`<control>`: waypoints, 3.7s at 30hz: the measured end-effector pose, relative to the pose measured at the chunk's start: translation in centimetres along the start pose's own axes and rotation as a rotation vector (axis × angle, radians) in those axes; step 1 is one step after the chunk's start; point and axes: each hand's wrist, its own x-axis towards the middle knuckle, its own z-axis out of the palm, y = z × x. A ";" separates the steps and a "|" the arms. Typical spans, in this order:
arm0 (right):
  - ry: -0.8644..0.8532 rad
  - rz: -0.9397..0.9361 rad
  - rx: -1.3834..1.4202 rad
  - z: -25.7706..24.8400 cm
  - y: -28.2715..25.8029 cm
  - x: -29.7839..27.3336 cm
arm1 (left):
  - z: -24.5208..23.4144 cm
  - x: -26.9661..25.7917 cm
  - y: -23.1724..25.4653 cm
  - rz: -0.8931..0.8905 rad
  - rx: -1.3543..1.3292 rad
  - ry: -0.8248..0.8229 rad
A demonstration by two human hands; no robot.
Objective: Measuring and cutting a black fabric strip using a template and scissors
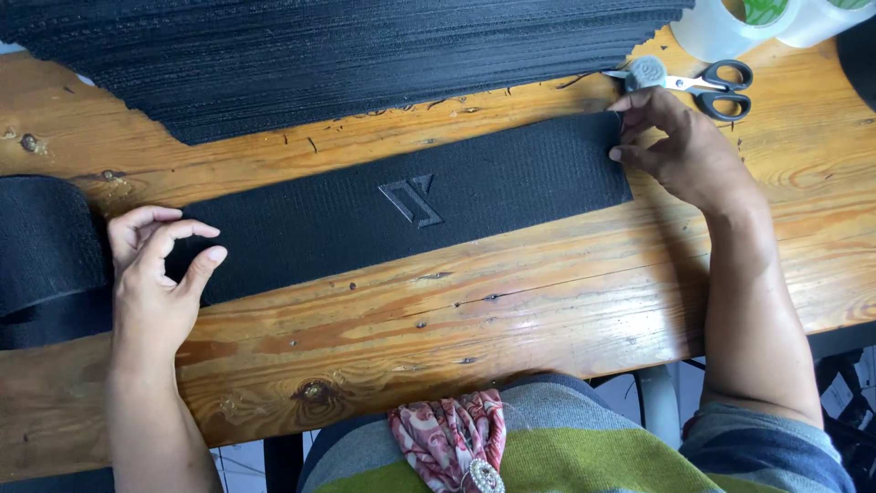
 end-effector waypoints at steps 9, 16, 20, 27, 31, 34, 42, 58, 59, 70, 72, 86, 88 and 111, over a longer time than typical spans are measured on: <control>-0.046 -0.038 0.275 1.0 -0.5 0.6 | -0.7 -0.1 -1.0 -0.029 0.011 0.001; -0.063 0.019 0.394 1.3 -0.1 0.6 | -0.7 -0.1 -1.1 -0.038 0.013 -0.003; -0.023 0.028 0.363 1.5 -0.3 0.7 | -0.8 -0.1 -1.1 -0.038 0.024 -0.015; -0.020 0.037 0.388 1.7 0.3 0.7 | -0.7 -0.1 -1.2 -0.018 0.022 0.000; -0.001 0.030 0.373 1.9 0.5 0.9 | -0.7 -0.1 -1.0 -0.025 0.030 -0.001; 0.031 0.004 0.369 2.2 1.1 1.3 | -0.7 -0.1 -0.9 -0.029 0.027 0.001; 0.066 -0.018 0.492 2.3 1.8 1.7 | -0.8 0.1 -0.7 -0.036 0.027 -0.002; 0.214 -0.060 -0.032 -0.3 5.3 0.2 | 2.1 0.7 3.8 0.037 0.061 0.020; 0.226 -0.059 -0.034 -0.6 6.0 0.0 | 2.6 0.8 4.1 0.041 0.107 0.022; 0.362 -0.110 -0.189 -2.7 17.7 1.4 | 5.1 1.6 7.3 0.217 0.032 -0.027; 0.357 -0.139 -0.126 -2.8 20.2 2.2 | 5.6 1.5 7.0 0.246 -0.004 -0.043; 0.330 -0.200 -0.046 -2.3 19.8 1.7 | 5.8 1.3 6.7 0.280 -0.023 -0.046; 0.332 -0.167 -0.044 -2.4 20.2 1.9 | 5.9 1.3 6.5 0.281 -0.022 -0.046; 0.198 -0.753 -0.354 10.7 -15.4 -1.9 | 6.5 1.1 6.4 0.300 -0.038 -0.002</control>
